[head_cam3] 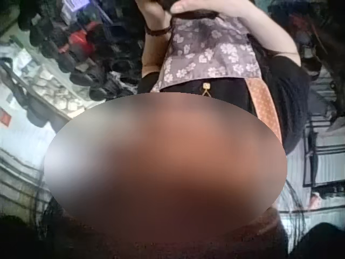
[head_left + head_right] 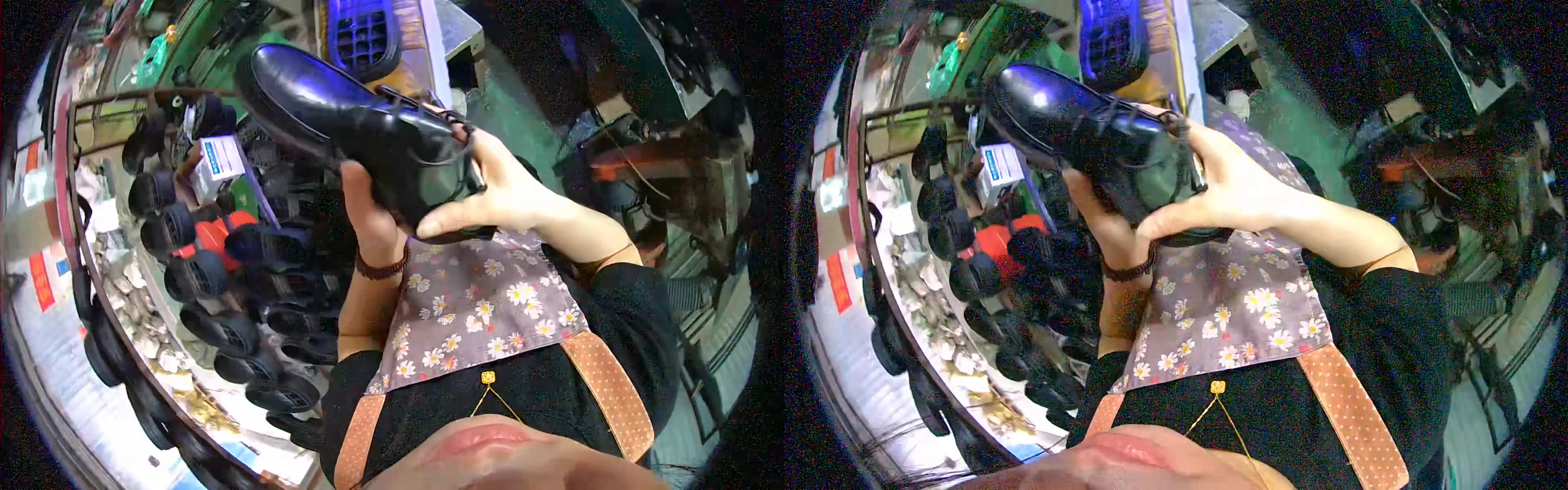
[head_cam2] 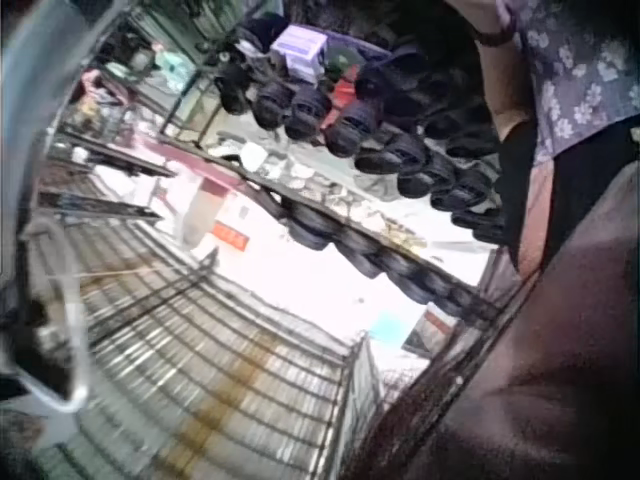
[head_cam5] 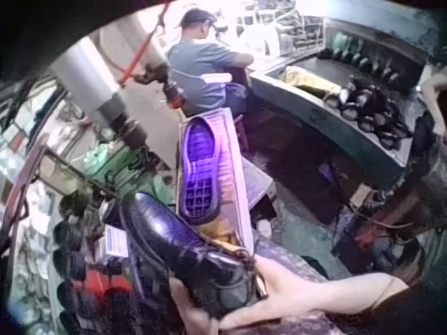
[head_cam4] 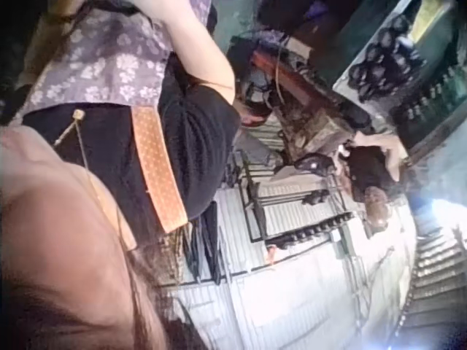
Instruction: The person polishes the soles of black leather shoes using a rotating buffing machine. They handle the shoes one at a time, pressing the soles against the spinning brush to clean or smooth the surface, then place the finished shoes on a nearby table.
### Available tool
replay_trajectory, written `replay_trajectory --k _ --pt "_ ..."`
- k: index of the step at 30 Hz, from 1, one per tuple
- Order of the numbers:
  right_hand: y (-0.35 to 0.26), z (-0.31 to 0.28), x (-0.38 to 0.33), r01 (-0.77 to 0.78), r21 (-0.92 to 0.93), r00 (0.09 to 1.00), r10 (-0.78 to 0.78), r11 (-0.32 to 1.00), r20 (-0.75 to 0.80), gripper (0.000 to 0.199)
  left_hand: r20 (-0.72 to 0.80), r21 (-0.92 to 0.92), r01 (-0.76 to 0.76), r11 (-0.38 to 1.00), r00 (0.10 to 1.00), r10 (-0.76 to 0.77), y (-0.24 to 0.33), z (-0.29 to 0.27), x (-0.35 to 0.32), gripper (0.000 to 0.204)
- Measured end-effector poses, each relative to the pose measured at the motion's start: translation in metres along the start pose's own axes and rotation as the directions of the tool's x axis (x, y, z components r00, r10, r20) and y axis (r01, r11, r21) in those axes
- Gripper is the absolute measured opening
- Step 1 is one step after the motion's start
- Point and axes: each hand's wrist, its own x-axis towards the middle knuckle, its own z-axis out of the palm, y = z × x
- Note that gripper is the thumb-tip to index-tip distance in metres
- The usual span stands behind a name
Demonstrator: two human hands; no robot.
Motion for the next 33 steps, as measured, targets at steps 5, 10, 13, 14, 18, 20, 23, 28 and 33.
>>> replay_trajectory --k 5,10,13,14,18,20,23,28,33 --pt "0.018 -0.037 -0.038 0.042 0.113 0.994 -0.031 0.993 -0.102 0.092 0.004 0.43 -0.215 0.877 0.972 0.237 0.036 -0.019 0.051 0.078" --pt "0.074 -0.045 -0.08 -0.08 0.841 0.962 0.261 0.535 -0.075 0.097 -0.127 0.866 -0.062 0.496 0.932 0.34 0.065 -0.065 0.212 0.088" --pt "0.031 -0.032 -0.057 -0.135 0.664 0.977 0.21 0.735 -0.034 0.124 -0.145 0.982 0.129 0.134 0.983 0.113 0.051 -0.099 0.283 0.062" --pt "0.013 -0.016 -0.049 -0.136 0.672 0.96 0.263 0.728 -0.091 0.124 -0.157 0.988 0.156 0.02 0.988 0.013 0.04 -0.108 0.309 0.054" --pt "0.03 -0.031 -0.05 -0.072 0.405 0.954 0.181 0.912 -0.237 0.112 -0.08 0.743 0.045 0.668 0.997 0.023 0.019 -0.15 0.321 0.042" --pt "0.03 -0.03 -0.054 -0.047 0.333 0.954 0.141 0.942 -0.263 0.103 -0.021 0.479 -0.081 0.874 0.994 0.104 0.028 -0.123 0.283 0.038" --pt "0.036 -0.031 -0.056 -0.024 0.192 0.966 0.073 0.981 -0.25 0.1 0.144 -0.025 -0.332 0.943 0.932 0.332 0.06 -0.107 0.219 0.037" --pt "0.017 -0.009 -0.041 0.144 -0.175 0.98 -0.165 0.974 -0.111 0.108 -0.258 -0.027 -0.449 0.893 0.866 0.428 0.061 -0.068 0.091 0.046" --pt "-0.003 0.015 -0.023 0.332 -0.556 0.94 -0.315 0.762 0.129 0.102 -0.233 0.005 -0.514 0.858 0.833 0.501 0.007 -0.078 -0.001 0.063"
